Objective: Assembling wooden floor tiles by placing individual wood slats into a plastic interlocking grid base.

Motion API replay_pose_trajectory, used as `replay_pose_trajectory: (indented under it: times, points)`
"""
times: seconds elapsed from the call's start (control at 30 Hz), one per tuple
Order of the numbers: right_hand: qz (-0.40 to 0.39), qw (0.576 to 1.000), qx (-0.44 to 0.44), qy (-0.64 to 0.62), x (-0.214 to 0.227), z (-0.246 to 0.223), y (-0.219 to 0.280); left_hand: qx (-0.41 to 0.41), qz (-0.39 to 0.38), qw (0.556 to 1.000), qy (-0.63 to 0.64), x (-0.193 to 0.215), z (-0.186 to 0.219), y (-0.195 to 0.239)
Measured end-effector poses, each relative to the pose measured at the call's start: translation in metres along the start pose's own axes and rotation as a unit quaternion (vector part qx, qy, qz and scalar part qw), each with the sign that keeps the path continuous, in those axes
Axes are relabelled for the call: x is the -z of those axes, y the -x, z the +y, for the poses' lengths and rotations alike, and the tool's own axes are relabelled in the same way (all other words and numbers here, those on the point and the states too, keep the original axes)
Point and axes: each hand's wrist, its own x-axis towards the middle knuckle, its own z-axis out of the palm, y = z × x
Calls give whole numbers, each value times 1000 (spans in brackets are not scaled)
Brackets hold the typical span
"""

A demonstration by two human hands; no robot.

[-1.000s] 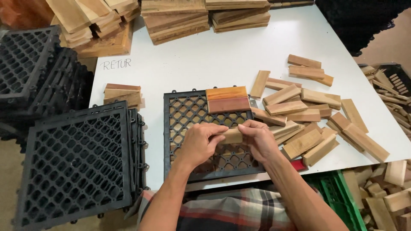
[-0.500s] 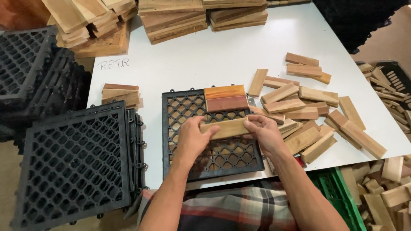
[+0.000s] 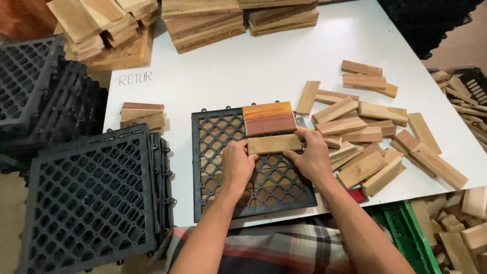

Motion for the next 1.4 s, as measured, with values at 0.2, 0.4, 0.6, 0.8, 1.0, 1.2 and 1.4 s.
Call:
replay_pose_trajectory:
  times: [0.2,0.4,0.6,0.8,1.0,1.2,1.4]
  points:
    - [6,982,-135,-130,5,3,-10,9,-2,1000,11,8,22,5]
    - [3,991,-120,-65,-2,11,-16,-18,-16,999,-43,1,7,2]
    - [-92,991,-99,-8,14,32,-25,-1,-15,997,-81,-8,11,7]
    - [-33,965,-174,194,65,142,-47,-269,52,935,-225,-78,10,6]
    - [-150,962,-90,210,86,162,-43,-425,-62,879,-207,-191,20,-18]
    - [-63,991,-61,103,93,151,-30,-263,-132,906,-306,-329,-16,-73]
    - [104,974,37,-200,107,128,-33,-266,-85,949,-145,-228,65,-41]
